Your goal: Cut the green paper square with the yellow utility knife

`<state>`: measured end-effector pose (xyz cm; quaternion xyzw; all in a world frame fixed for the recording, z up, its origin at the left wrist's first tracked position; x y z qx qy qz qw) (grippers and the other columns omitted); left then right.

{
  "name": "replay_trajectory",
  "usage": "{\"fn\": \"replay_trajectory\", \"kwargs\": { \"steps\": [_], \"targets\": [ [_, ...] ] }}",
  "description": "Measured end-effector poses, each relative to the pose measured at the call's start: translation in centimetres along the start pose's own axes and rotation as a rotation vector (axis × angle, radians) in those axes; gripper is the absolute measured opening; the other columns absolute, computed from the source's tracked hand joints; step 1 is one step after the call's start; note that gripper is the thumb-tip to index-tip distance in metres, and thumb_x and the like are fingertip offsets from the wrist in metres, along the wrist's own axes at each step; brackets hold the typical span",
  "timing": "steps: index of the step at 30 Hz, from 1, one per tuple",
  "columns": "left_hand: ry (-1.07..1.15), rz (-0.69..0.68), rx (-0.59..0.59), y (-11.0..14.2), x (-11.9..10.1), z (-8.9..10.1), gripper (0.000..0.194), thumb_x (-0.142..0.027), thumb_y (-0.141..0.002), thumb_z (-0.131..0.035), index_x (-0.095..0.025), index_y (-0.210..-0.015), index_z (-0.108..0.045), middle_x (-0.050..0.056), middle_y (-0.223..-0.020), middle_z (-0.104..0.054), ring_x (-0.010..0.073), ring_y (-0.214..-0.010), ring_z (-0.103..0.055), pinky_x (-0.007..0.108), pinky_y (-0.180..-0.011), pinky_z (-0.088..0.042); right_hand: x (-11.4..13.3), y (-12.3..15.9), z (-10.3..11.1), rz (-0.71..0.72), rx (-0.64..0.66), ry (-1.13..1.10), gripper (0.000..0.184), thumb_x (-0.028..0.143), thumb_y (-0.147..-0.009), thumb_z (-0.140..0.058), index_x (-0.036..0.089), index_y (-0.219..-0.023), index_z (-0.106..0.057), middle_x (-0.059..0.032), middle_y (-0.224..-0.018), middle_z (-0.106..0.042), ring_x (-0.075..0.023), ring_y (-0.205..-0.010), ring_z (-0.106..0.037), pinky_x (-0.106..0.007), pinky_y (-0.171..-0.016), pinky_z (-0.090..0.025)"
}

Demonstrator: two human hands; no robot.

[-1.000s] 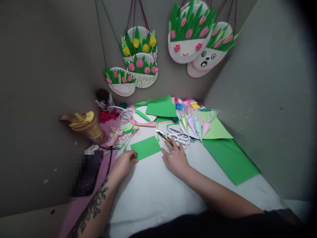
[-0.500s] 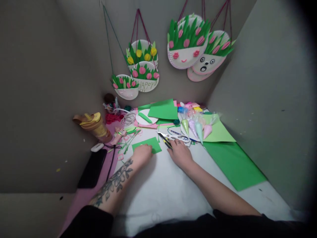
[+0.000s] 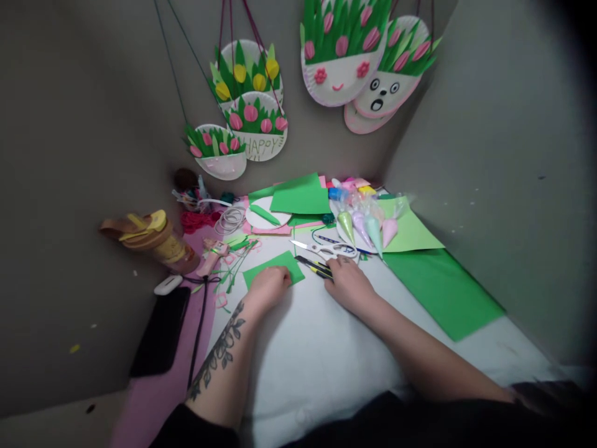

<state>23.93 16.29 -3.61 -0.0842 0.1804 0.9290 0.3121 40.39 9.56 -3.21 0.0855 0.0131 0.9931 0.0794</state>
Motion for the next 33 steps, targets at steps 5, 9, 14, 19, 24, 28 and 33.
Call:
{"fn": "replay_trajectory", "kwargs": {
  "steps": [5,9,14,19,24,28,33],
  "targets": [
    [-0.046,0.02,-0.045,0.3,0.1,-0.2,0.02,-0.019,-0.087,-0.042,-0.018,-0.087,-0.063,0.009,-0.09,-0.065,0.0234,-0.086,-0.06,0.03,-0.07,-0.041,-0.1,0.4,-0.8,0.035,0.016,-0.12,0.031,0.017,-0.079,-0.053,0.011,-0.108,-0.062,-0.0135,-0.104,-0.062,-0.0275,-0.098,-0.054,-0.033,-0.088,-0.039],
    [-0.051,0.049,-0.044,0.3,0.5,0.1,0.021,-0.018,-0.088,-0.041,-0.018,-0.088,-0.062,0.01,-0.089,-0.065,0.0235,-0.085,-0.06,0.031,-0.069,-0.04,0.0,-0.4,-0.9,0.048,-0.042,-0.135,0.033,0.018,-0.08,-0.052,0.011,-0.11,-0.062,-0.0133,-0.106,-0.064,-0.028,-0.103,-0.051,-0.034,-0.092,-0.037],
    [-0.018,0.042,-0.042,0.4,0.6,0.4,0.021,-0.018,-0.088,-0.041,-0.017,-0.088,-0.062,0.01,-0.091,-0.065,0.0229,-0.085,-0.059,0.031,-0.072,-0.04,0.1,-1.7,-0.9,0.081,-0.045,-0.11,0.036,0.018,-0.08,-0.052,0.011,-0.114,-0.061,-0.0138,-0.109,-0.064,-0.0284,-0.107,-0.05,-0.035,-0.092,-0.038],
    [-0.018,0.081,-0.03,0.3,1.2,0.1,0.021,-0.018,-0.088,-0.041,-0.018,-0.089,-0.062,0.01,-0.09,-0.064,0.0231,-0.085,-0.059,0.031,-0.07,-0.039,0.0,-2.1,-0.9,0.087,-0.041,-0.089,0.037,0.021,-0.081,-0.053,0.012,-0.116,-0.061,-0.0136,-0.112,-0.063,-0.0291,-0.107,-0.05,-0.036,-0.091,-0.039],
    [-0.031,0.075,-0.03,0.4,1.7,0.0,0.023,-0.02,-0.09,-0.04,-0.018,-0.09,-0.063,0.01,-0.09,-0.064,0.0228,-0.085,-0.059,0.031,-0.07,-0.039,0.6,-1.1,-0.9,0.096,-0.045,-0.045,0.039,0.018,-0.081,-0.053,0.013,-0.118,-0.06,-0.0134,-0.11,-0.064,-0.0292,-0.107,-0.05,-0.036,-0.09,-0.04],
    [-0.042,0.031,0.006,0.7,2.0,0.1,0.023,-0.019,-0.087,-0.04,-0.018,-0.086,-0.063,0.009,-0.086,-0.064,0.022,-0.079,-0.058,0.031,-0.068,-0.038,0.7,-0.3,-0.7,0.131,-0.074,-0.114,0.032,0.024,-0.085,-0.054,0.015,-0.115,-0.063,-0.0119,-0.107,-0.065,-0.0271,-0.104,-0.053,-0.035,-0.089,-0.041],
    [-0.041,0.031,0.003,0.9,2.0,0.3,0.023,-0.017,-0.086,-0.04,-0.017,-0.083,-0.062,0.009,-0.085,-0.064,0.022,-0.078,-0.058,0.031,-0.066,-0.037,-2.2,-1.6,1.2,0.07,-0.189,-0.092,0.03,0.028,-0.092,-0.048,0.015,-0.114,-0.063,-0.0124,-0.115,-0.064,-0.026,-0.107,-0.053,-0.035,-0.095,-0.038]
  ]
}}
Point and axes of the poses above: each hand's wrist, its own y-axis away from the middle knuckle, its own z-axis out of the back of the hand, x = y × z, the point moved 6 cm from there along -y, towards the middle knuckle
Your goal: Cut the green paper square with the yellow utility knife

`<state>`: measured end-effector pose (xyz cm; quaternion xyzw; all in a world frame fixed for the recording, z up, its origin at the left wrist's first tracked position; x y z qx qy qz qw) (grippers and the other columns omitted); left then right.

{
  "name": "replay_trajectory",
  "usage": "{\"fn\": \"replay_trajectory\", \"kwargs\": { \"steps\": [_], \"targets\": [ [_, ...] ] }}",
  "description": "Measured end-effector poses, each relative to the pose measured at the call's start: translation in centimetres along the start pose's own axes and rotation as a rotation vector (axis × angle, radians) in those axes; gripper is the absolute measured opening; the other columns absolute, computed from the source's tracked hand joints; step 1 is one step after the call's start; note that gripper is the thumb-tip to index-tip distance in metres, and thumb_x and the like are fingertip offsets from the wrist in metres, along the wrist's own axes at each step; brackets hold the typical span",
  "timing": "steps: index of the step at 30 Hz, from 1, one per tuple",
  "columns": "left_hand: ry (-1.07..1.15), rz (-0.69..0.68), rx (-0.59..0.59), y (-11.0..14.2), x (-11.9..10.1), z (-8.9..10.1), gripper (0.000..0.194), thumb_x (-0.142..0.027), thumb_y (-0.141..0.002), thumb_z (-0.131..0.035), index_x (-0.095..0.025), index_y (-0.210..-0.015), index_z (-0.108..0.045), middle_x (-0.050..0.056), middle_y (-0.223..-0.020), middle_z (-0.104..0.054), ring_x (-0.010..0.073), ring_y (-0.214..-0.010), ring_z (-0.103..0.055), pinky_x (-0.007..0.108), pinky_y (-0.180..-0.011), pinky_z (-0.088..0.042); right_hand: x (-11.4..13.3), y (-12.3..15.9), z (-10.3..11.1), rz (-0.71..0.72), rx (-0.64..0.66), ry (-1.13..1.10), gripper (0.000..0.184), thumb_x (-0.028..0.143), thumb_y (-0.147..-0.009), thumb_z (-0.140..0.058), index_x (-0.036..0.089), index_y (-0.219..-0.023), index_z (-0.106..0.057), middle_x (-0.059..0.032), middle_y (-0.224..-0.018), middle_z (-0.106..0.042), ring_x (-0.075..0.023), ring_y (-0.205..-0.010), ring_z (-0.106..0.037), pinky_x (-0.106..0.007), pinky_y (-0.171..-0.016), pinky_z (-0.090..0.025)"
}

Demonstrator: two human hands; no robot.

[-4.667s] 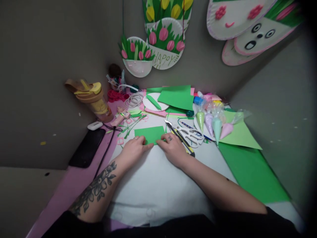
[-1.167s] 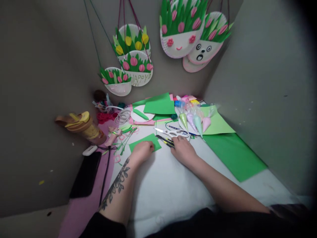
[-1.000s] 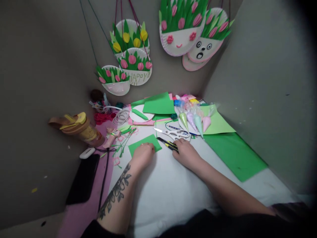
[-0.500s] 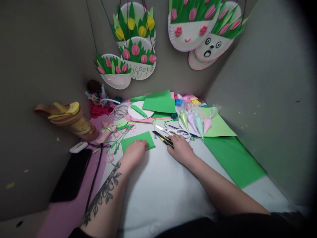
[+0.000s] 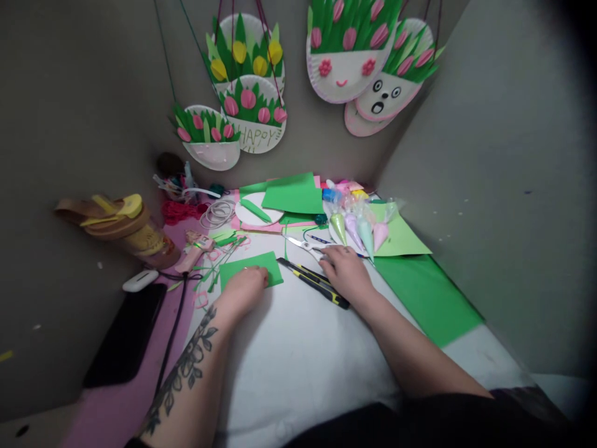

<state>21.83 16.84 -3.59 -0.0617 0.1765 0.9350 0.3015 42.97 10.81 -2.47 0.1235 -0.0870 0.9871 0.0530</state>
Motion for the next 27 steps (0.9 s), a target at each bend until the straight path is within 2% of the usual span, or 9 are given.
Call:
{"fn": "replay_trajectory", "kwargs": {
  "steps": [4,8,11,15,22,25,27],
  "targets": [
    [-0.007,0.0,-0.002,0.0,-0.1,-0.1,0.023,-0.016,-0.086,-0.039,-0.017,-0.084,-0.062,0.009,-0.088,-0.065,0.0217,-0.08,-0.059,0.031,-0.067,-0.037,-1.6,-1.7,0.2,-0.063,0.111,0.202,0.032,0.031,-0.087,-0.057,0.014,-0.113,-0.064,-0.0152,-0.111,-0.064,-0.0296,-0.103,-0.054,-0.037,-0.086,-0.04],
    [-0.005,0.01,0.001,0.1,-0.1,0.0,0.024,-0.016,-0.086,-0.039,-0.016,-0.087,-0.063,0.011,-0.09,-0.065,0.022,-0.082,-0.059,0.031,-0.07,-0.039,-1.2,-2.6,0.2,-0.025,0.196,0.241,0.027,0.031,-0.084,-0.058,0.013,-0.101,-0.067,-0.0156,-0.106,-0.064,-0.0281,-0.1,-0.057,-0.033,-0.078,-0.042],
    [0.001,0.01,0.005,0.1,0.0,-0.1,0.023,-0.017,-0.085,-0.04,-0.016,-0.088,-0.063,0.011,-0.091,-0.065,0.0221,-0.083,-0.06,0.031,-0.07,-0.04,-0.9,-3.0,1.1,-0.046,0.161,0.22,0.028,0.034,-0.085,-0.055,0.014,-0.1,-0.066,-0.0145,-0.105,-0.064,-0.0262,-0.097,-0.06,-0.031,-0.075,-0.042],
    [-0.019,-0.001,-0.007,0.2,-0.1,-0.2,0.024,-0.014,-0.085,-0.04,-0.015,-0.089,-0.063,0.012,-0.092,-0.066,0.0231,-0.084,-0.06,0.032,-0.071,-0.041,-1.2,-4.2,1.9,-0.171,0.105,0.202,0.034,0.04,-0.088,-0.05,0.015,-0.103,-0.065,-0.0148,-0.107,-0.064,-0.0256,-0.091,-0.062,-0.031,-0.069,-0.042],
    [-0.014,-0.005,0.0,0.3,-0.4,0.0,0.025,-0.015,-0.086,-0.039,-0.015,-0.091,-0.063,0.013,-0.093,-0.066,0.0249,-0.086,-0.061,0.033,-0.073,-0.043,0.1,-8.4,-0.7,-0.234,0.107,0.13,0.038,0.041,-0.089,-0.048,0.011,-0.106,-0.063,-0.018,-0.102,-0.066,-0.0271,-0.09,-0.064,-0.031,-0.068,-0.043],
    [-0.008,0.006,0.001,0.4,-0.4,0.1,0.026,-0.014,-0.086,-0.038,-0.014,-0.092,-0.063,0.013,-0.094,-0.066,0.0246,-0.087,-0.061,0.033,-0.074,-0.042,0.6,-9.2,-1.6,-0.224,0.112,0.118,0.038,0.04,-0.087,-0.05,0.009,-0.106,-0.063,-0.0185,-0.103,-0.067,-0.0271,-0.09,-0.064,-0.031,-0.069,-0.043],
    [-0.012,0.009,0.009,0.3,-0.4,0.0,0.026,-0.013,-0.086,-0.038,-0.014,-0.093,-0.063,0.013,-0.094,-0.066,0.0239,-0.087,-0.061,0.032,-0.075,-0.042,0.3,-8.9,-1.3,-0.215,0.1,0.107,0.039,0.04,-0.089,-0.049,0.01,-0.108,-0.063,-0.018,-0.107,-0.066,-0.0262,-0.094,-0.063,-0.03,-0.072,-0.043]
  ]
}}
Point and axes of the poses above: each hand's wrist, its own y-axis away from the middle knuckle, its own z-axis out of the back of the hand, x = y × z, the point moved 6 cm from there along -y, towards the middle knuckle
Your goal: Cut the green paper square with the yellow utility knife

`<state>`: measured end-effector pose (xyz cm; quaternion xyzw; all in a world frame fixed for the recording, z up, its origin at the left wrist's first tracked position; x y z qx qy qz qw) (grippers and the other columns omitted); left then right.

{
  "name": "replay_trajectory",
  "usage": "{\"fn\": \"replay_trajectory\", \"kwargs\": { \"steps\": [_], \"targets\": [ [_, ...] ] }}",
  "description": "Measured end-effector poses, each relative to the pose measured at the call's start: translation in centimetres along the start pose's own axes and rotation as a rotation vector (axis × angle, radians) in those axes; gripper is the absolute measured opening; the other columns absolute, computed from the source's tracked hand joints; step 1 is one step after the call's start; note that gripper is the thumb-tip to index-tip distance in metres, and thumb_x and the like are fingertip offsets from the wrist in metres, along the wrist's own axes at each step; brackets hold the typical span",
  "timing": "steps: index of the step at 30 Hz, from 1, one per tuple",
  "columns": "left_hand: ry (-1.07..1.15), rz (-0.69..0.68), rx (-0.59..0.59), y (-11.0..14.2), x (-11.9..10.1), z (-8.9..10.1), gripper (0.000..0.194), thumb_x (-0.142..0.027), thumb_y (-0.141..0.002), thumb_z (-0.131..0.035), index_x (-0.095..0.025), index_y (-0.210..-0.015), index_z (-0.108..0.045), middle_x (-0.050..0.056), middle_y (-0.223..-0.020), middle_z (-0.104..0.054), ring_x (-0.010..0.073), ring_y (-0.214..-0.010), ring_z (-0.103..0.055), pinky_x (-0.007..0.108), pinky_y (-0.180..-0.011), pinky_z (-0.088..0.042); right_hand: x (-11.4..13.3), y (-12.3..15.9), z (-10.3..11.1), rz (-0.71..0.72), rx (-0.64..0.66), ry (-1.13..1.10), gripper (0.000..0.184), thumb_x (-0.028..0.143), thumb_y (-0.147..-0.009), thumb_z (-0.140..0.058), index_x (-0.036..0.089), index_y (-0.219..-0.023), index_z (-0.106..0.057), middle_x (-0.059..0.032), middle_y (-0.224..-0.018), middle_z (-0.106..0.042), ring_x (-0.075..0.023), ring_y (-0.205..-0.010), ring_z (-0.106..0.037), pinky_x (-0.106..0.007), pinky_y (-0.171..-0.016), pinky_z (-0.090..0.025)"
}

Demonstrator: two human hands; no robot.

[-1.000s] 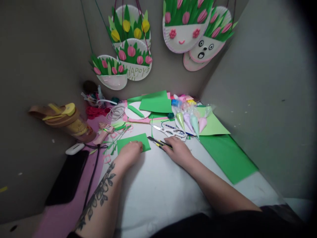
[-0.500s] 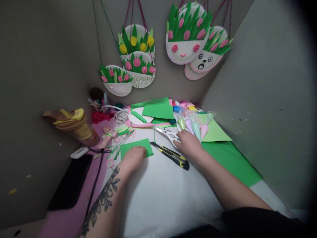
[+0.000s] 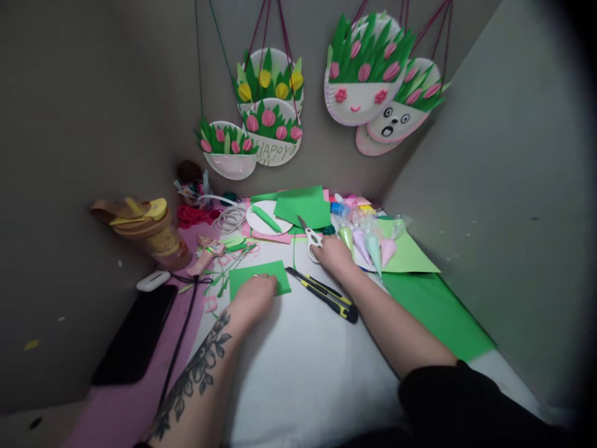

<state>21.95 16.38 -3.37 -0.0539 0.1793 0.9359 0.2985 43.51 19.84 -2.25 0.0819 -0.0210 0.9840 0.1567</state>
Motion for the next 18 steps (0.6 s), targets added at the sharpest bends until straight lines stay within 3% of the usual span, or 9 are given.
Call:
{"fn": "replay_trajectory", "kwargs": {
  "steps": [4,7,9,14,18],
  "targets": [
    [-0.01,0.007,0.016,0.0,0.0,0.0,0.024,-0.014,-0.087,-0.039,-0.014,-0.093,-0.062,0.012,-0.094,-0.065,0.0239,-0.089,-0.06,0.032,-0.074,-0.042,-3.4,2.5,2.0,-0.017,-0.062,-0.043,0.031,0.031,-0.093,-0.039,0.016,-0.106,-0.064,-0.0126,-0.107,-0.067,-0.0222,-0.094,-0.062,-0.028,-0.071,-0.04],
    [-0.011,0.014,0.021,-0.1,0.0,-0.1,0.023,-0.013,-0.086,-0.04,-0.014,-0.094,-0.062,0.012,-0.093,-0.065,0.0239,-0.09,-0.06,0.032,-0.076,-0.042,-6.6,5.7,2.3,-0.061,0.024,-0.021,0.022,0.028,-0.089,-0.046,0.02,-0.091,-0.067,-0.0067,-0.091,-0.07,-0.0209,-0.081,-0.062,-0.027,-0.062,-0.036],
    [-0.012,0.013,0.021,-0.1,0.0,-0.2,0.024,-0.011,-0.085,-0.04,-0.014,-0.094,-0.062,0.012,-0.093,-0.065,0.0233,-0.09,-0.059,0.032,-0.078,-0.041,-7.7,7.7,1.9,-0.055,0.055,0.019,0.021,0.033,-0.088,-0.05,0.021,-0.09,-0.067,-0.0068,-0.097,-0.068,-0.0216,-0.083,-0.062,-0.027,-0.06,-0.035],
    [-0.014,0.007,0.005,-0.3,0.2,-0.5,0.022,-0.013,-0.087,-0.04,-0.014,-0.092,-0.061,0.012,-0.094,-0.064,0.0224,-0.089,-0.059,0.032,-0.078,-0.04,-7.0,9.2,0.4,-0.003,0.031,0.133,0.035,0.038,-0.089,-0.055,0.018,-0.116,-0.06,-0.0129,-0.113,-0.062,-0.026,-0.096,-0.061,-0.029,-0.066,-0.04],
    [-0.015,0.008,0.002,-0.4,0.2,-0.5,0.02,-0.016,-0.088,-0.04,-0.016,-0.09,-0.061,0.01,-0.093,-0.064,0.022,-0.086,-0.059,0.031,-0.074,-0.039,-6.0,7.9,-0.1,0.101,0.064,0.247,0.029,0.033,-0.092,-0.053,0.012,-0.109,-0.063,-0.0159,-0.107,-0.064,-0.0279,-0.095,-0.062,-0.032,-0.069,-0.042]
  ]
}}
Point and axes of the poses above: each hand's wrist, its own y-axis away from the middle knuckle, its own z-axis out of the back of the hand, x = y × z, the point moved 6 cm from there along -y, towards the middle knuckle
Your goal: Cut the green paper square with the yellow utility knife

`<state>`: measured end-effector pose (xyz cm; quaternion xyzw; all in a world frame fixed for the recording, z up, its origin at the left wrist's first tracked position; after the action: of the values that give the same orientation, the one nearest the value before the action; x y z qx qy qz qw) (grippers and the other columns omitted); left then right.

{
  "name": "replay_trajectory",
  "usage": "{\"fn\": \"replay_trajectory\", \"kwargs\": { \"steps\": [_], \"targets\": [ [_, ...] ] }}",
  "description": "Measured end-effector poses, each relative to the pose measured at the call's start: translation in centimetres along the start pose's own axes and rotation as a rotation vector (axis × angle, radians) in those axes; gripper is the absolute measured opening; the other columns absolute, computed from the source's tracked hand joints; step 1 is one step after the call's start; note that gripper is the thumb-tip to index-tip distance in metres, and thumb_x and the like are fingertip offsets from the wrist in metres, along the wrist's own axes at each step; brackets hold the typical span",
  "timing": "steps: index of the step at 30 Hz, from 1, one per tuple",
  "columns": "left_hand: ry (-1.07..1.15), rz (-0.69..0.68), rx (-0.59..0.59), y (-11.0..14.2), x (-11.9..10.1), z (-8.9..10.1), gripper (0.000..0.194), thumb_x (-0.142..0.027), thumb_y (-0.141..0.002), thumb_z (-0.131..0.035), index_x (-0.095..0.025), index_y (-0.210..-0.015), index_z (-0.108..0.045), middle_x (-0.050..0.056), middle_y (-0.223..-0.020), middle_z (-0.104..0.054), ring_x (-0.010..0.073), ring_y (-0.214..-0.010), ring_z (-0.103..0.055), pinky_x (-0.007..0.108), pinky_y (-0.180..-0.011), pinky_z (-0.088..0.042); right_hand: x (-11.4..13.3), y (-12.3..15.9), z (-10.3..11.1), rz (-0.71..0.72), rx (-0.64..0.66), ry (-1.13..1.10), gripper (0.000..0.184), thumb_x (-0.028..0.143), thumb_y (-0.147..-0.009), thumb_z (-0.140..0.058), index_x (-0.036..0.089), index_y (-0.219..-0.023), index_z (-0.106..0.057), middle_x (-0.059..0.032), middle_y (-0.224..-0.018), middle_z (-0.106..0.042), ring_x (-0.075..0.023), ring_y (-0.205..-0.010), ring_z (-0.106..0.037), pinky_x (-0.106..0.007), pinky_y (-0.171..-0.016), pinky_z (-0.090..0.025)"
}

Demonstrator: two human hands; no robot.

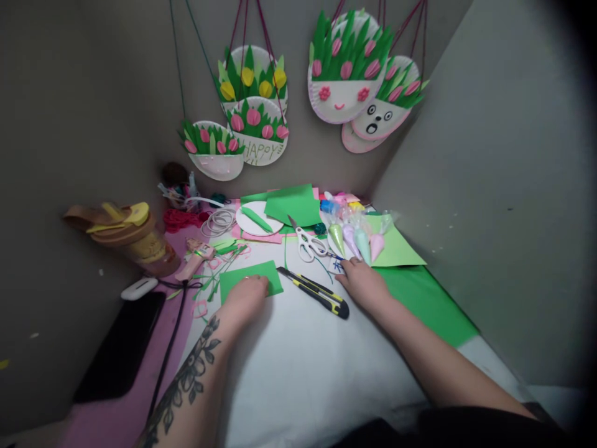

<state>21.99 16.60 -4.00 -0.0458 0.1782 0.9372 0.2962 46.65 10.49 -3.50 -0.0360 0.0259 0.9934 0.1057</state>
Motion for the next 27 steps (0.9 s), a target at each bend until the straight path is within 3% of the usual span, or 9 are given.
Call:
{"fn": "replay_trajectory", "kwargs": {
  "steps": [4,7,12,15,19,22,24,27],
  "targets": [
    [0.001,0.013,-0.001,0.0,0.0,0.1,0.02,-0.014,-0.087,-0.041,-0.016,-0.09,-0.06,0.011,-0.093,-0.065,0.0225,-0.087,-0.059,0.031,-0.074,-0.039,0.5,-0.4,-0.1,0.175,0.046,0.091,0.027,0.022,-0.095,-0.042,0.009,-0.1,-0.066,-0.0181,-0.096,-0.067,-0.0266,-0.089,-0.063,-0.032,-0.071,-0.042],
    [0.013,0.02,0.003,0.0,0.0,0.1,0.02,-0.014,-0.087,-0.041,-0.016,-0.089,-0.061,0.011,-0.094,-0.065,0.0224,-0.088,-0.059,0.031,-0.075,-0.039,-0.4,0.2,1.0,0.197,0.026,0.115,0.029,0.017,-0.095,-0.038,0.01,-0.097,-0.067,-0.0175,-0.094,-0.067,-0.0256,-0.086,-0.063,-0.031,-0.068,-0.04],
    [0.031,0.02,0.006,0.0,0.0,0.0,0.021,-0.015,-0.088,-0.04,-0.016,-0.091,-0.06,0.011,-0.097,-0.065,0.0228,-0.091,-0.059,0.031,-0.079,-0.039,-2.4,-0.4,4.7,0.15,-0.113,0.018,0.032,0.028,-0.094,-0.04,0.017,-0.083,-0.068,-0.0103,-0.086,-0.068,-0.0213,-0.079,-0.061,-0.028,-0.066,-0.038],
    [0.032,0.013,-0.002,0.0,0.0,-0.1,0.021,-0.015,-0.088,-0.04,-0.016,-0.091,-0.06,0.011,-0.098,-0.065,0.0229,-0.092,-0.059,0.031,-0.08,-0.039,-1.5,-2.7,5.9,0.147,-0.242,-0.037,0.036,0.029,-0.096,-0.038,0.016,-0.084,-0.07,-0.01,-0.086,-0.068,-0.0207,-0.083,-0.06,-0.028,-0.071,-0.037],
    [0.026,0.01,-0.009,0.0,0.2,-0.1,0.02,-0.018,-0.089,-0.04,-0.016,-0.088,-0.06,0.011,-0.095,-0.066,0.0233,-0.088,-0.06,0.032,-0.076,-0.04,2.1,-6.5,5.6,0.189,-0.306,-0.036,0.04,0.031,-0.098,-0.033,0.017,-0.098,-0.071,-0.0119,-0.097,-0.068,-0.023,-0.097,-0.057,-0.028,-0.075,-0.036],
    [0.023,0.009,-0.015,0.1,0.2,0.0,0.02,-0.018,-0.089,-0.04,-0.017,-0.088,-0.06,0.011,-0.095,-0.066,0.0237,-0.088,-0.061,0.032,-0.074,-0.04,4.4,-8.2,5.0,0.23,-0.232,-0.036,0.038,0.029,-0.098,-0.034,0.017,-0.106,-0.069,-0.0129,-0.105,-0.067,-0.0243,-0.102,-0.053,-0.029,-0.078,-0.036],
    [0.023,0.01,-0.019,0.2,0.1,0.1,0.02,-0.018,-0.089,-0.04,-0.016,-0.089,-0.06,0.012,-0.095,-0.066,0.0239,-0.088,-0.061,0.032,-0.074,-0.041,4.8,-8.3,4.6,0.23,-0.176,-0.036,0.035,0.03,-0.097,-0.038,0.017,-0.102,-0.07,-0.0119,-0.104,-0.068,-0.0234,-0.101,-0.054,-0.029,-0.078,-0.037],
    [0.026,0.009,-0.016,0.3,-0.1,0.2,0.022,-0.017,-0.089,-0.039,-0.015,-0.091,-0.061,0.013,-0.094,-0.065,0.0237,-0.089,-0.061,0.033,-0.077,-0.041,3.3,-7.1,4.2,0.17,-0.14,-0.026,0.035,0.029,-0.097,-0.036,0.018,-0.1,-0.07,-0.0109,-0.103,-0.068,-0.0223,-0.099,-0.057,-0.029,-0.078,-0.038]
  ]
}}
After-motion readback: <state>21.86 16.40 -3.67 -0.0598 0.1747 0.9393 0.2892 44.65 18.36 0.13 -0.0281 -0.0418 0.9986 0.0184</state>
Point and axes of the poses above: each hand's wrist, its own y-axis away from the middle knuckle, its own z-axis out of the back of the hand, x = y × z, the point moved 6 cm from there along -y, towards the middle knuckle
